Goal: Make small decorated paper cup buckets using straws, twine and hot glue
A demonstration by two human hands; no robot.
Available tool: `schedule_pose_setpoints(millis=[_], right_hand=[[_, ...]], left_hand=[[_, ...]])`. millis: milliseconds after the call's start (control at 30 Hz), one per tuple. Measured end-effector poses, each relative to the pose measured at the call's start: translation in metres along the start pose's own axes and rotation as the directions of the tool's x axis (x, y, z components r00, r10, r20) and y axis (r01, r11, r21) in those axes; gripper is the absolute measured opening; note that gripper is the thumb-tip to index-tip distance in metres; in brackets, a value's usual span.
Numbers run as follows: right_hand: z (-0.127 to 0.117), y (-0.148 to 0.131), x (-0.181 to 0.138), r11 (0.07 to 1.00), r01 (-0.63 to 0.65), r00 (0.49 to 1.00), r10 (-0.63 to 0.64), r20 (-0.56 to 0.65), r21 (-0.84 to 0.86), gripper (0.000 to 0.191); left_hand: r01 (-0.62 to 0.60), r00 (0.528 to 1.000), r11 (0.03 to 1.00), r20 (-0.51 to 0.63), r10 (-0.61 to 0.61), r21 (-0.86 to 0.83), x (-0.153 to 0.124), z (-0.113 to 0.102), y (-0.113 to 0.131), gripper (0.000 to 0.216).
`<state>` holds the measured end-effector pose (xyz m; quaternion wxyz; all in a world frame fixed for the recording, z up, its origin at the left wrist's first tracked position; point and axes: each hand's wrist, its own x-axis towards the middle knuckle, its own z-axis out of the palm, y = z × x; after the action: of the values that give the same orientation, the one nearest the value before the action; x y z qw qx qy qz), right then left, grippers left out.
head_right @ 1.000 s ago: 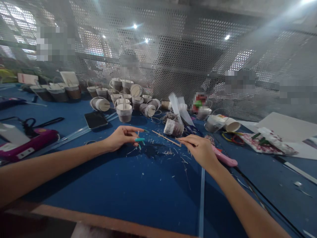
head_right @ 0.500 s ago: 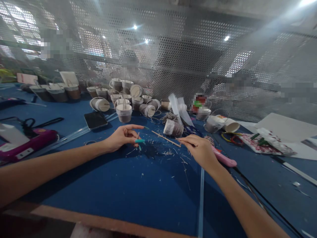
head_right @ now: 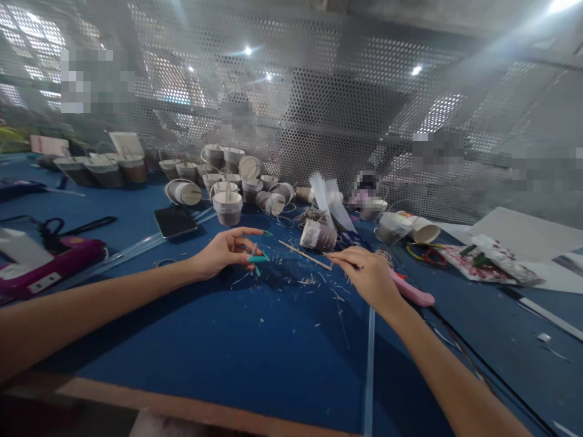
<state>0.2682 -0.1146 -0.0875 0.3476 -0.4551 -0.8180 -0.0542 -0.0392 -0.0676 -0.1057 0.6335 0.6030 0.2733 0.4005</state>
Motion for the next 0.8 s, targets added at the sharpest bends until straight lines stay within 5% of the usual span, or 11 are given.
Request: schedule_pose_setpoints(millis=[800], right_hand=[[0.0003, 0.0016, -0.0007, 1.0, -0.03, 1.0, 0.03, -0.007, -0.001, 0.019]], left_hand=[[-0.044, 0.999, 0.999, -0.022, 0.044, 0.03, 0.0016, -0.0023, -0.0034, 0.056]])
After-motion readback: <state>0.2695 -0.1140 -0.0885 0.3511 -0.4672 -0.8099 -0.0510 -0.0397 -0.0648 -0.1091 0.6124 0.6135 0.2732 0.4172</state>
